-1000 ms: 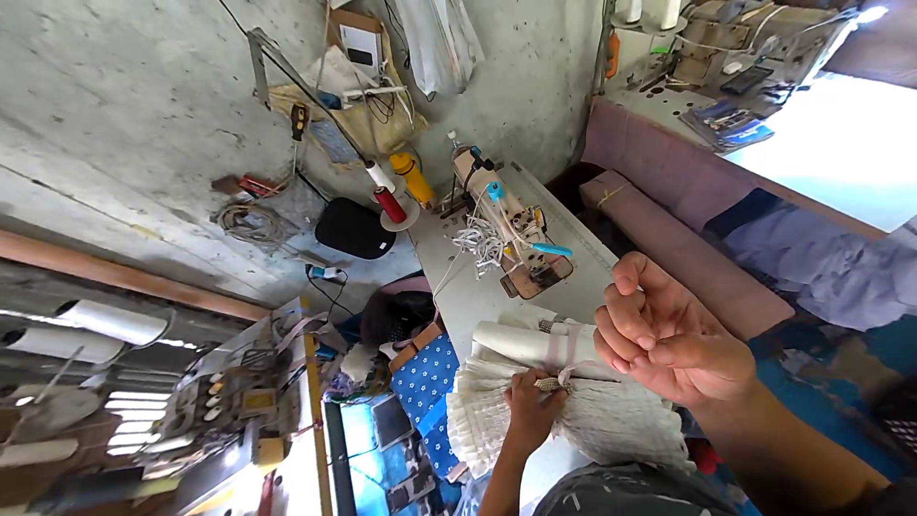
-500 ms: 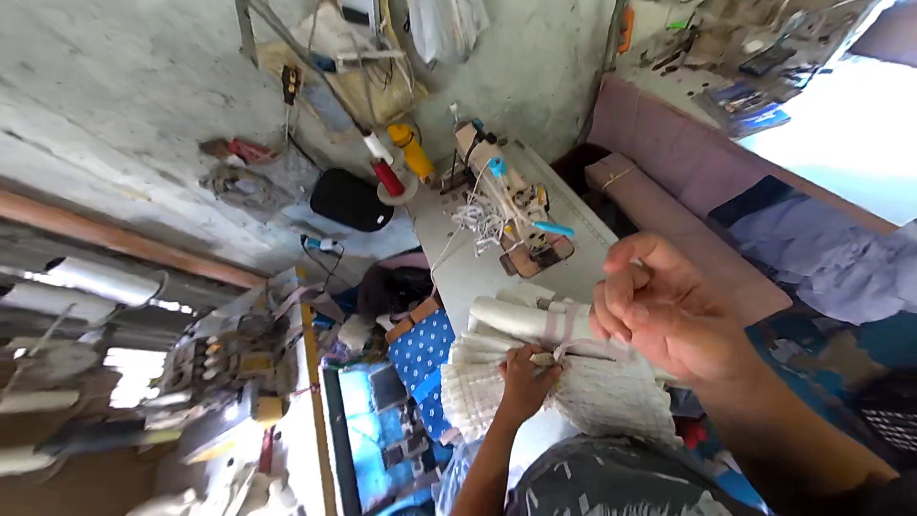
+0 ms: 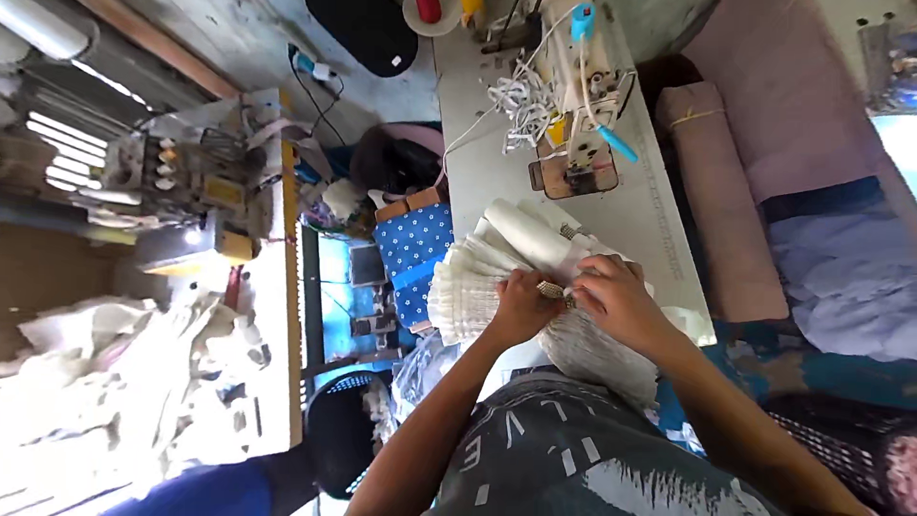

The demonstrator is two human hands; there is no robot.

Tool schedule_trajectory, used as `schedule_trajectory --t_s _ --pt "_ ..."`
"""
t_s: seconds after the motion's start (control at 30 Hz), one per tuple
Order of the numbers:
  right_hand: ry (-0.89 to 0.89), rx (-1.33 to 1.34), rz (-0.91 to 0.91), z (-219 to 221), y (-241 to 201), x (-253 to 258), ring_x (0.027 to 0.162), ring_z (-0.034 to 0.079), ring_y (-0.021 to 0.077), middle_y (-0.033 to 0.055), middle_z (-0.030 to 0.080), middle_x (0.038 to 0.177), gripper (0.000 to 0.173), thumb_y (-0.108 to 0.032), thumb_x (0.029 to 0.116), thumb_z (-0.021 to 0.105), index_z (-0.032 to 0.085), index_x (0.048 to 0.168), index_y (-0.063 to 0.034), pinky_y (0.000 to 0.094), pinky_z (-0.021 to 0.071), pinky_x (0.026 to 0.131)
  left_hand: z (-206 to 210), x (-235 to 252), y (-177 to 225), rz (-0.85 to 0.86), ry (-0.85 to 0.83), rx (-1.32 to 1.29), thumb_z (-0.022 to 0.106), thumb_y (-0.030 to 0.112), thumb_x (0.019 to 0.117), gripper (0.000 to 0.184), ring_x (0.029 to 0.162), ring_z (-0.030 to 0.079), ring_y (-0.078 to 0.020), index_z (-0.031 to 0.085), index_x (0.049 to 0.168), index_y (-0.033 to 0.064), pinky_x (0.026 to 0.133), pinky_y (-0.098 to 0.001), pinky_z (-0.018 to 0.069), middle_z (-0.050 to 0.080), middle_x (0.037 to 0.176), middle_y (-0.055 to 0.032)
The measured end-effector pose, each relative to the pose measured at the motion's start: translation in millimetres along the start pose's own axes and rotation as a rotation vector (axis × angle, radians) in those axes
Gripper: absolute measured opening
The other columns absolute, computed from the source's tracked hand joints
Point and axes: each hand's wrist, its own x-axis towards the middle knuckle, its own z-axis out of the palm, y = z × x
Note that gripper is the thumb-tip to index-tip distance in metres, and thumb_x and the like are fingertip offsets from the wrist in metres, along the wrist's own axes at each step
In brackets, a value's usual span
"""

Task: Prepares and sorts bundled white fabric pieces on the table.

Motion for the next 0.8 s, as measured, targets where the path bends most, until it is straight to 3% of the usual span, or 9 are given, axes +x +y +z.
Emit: schedule_trajectory --t_s 0.03,0.1,0.23,0.33,0.43,0.5,0.53,0.6,0.8 --pt "0.026 -0.034 -0.026 0.1 1.2 0.0 0.106 0.065 0.0355 0.0145 0.070 0.105 0.017 -0.017 0.1005 0.062 0.075 0.097 -0.0052 0.0631 0.0438 0.096 0.3 -0.1 0.2 0.024 0.012 0.007 0.076 0.027 0.0915 0.022 0.121 0.054 -0.0333 0.077 0.101 0.0060 0.103 -0.0629 0.0320 0.070 0.118 -0.0113" --pt "-0.070 -0.059 -0.005 -12.2 -0.8 -4.8 0.088 0.069 0.0329 0.0137 0.070 0.087 0.022 -0.016 0.1036 0.057 0.072 0.094 -0.0033 0.0587 0.0493 0.088 1.4 0.8 -1.4 0.060 0.020 0.010 0.076 0.028 0.0904 0.021 0.118 0.055 -0.0314 0.079 0.094 0.0080 0.100 -0.0620 0.0340 0.070 0.115 -0.0084" --pt "-0.344 0.087 0.123 -25.8 -10.4 -27.4 0.079 0.069 0.0391 0.0197 0.068 0.082 0.033 -0.021 0.1083 0.044 0.069 0.106 0.0008 0.0614 0.0531 0.072 1.5 0.7 -3.8 0.053 0.037 -0.051 0.082 0.035 0.0837 0.028 0.112 0.056 -0.0267 0.077 0.097 0.0110 0.098 -0.0593 0.0333 0.070 0.105 -0.0031" --pt "-0.286 0.226 0.112 -13.4 -10.0 -39.1 0.065 0.059 0.0247 0.0108 0.059 0.071 0.036 -0.026 0.1086 0.041 0.066 0.102 -0.0006 0.0452 0.0493 0.061 4.7 -3.5 -1.5 0.050 0.135 -0.157 0.085 0.034 0.0805 0.034 0.106 0.058 -0.0228 0.079 0.108 0.0153 0.099 -0.0568 0.0336 0.071 0.096 0.0005" --pt "-0.260 0.347 0.097 -3.6 -14.9 -39.5 0.062 0.053 0.0134 0.0047 0.055 0.070 0.034 -0.025 0.1088 0.041 0.065 0.102 -0.0017 0.0327 0.0459 0.058 13.0 -9.8 -1.8 0.082 0.240 -0.295 0.082 0.020 0.0853 0.010 0.102 0.058 -0.0183 0.081 0.089 0.0104 0.100 -0.0513 0.0349 0.072 0.092 0.0006" --pt "-0.269 0.414 0.098 3.2 -14.1 -38.9 0.061 0.050 0.0092 0.0020 0.054 0.070 0.033 -0.024 0.1086 0.042 0.065 0.101 -0.0029 0.0285 0.0440 0.058 11.2 -14.2 -1.1 0.075 0.225 -0.409 0.074 0.008 0.0894 0.006 0.103 0.061 -0.0143 0.079 0.093 0.0076 0.101 -0.0448 0.0394 0.072 0.095 -0.0005" --pt "-0.276 0.443 0.101 8.0 -9.9 -39.2 0.061 0.050 0.0080 0.0012 0.054 0.069 0.033 -0.023 0.1084 0.042 0.066 0.101 -0.0030 0.0273 0.0435 0.058 9.9 -16.3 -0.7 0.083 0.235 -0.453 0.071 0.004 0.0903 0.007 0.101 0.064 -0.0130 0.076 0.094 0.0051 0.097 -0.0386 0.0490 0.071 0.095 -0.0023" --pt "-0.272 0.475 0.107 20.5 4.2 -41.4 0.061 0.050 0.0091 0.0024 0.055 0.070 0.032 -0.022 0.1081 0.042 0.066 0.100 -0.0020 0.0289 0.0442 0.059 5.1 -24.0 6.7 0.110 0.293 -0.546 0.066 0.001 0.0924 0.006 0.095 0.066 -0.0118 0.072 0.092 0.0005 0.091 -0.0344 0.0542 0.071 0.092 -0.0044" --pt "-0.215 0.446 0.071 30.2 17.6 -49.5 0.060 0.051 0.0132 0.0050 0.053 0.067 0.037 -0.025 0.1087 0.040 0.064 0.094 -0.0009 0.0326 0.0439 0.057 -39.0 -55.5 47.7 0.255 0.363 -0.487 0.068 0.005 0.0933 0.007 0.094 0.063 -0.0067 0.070 0.090 0.0100 0.088 -0.0285 0.0547 0.065 0.091 0.0045"
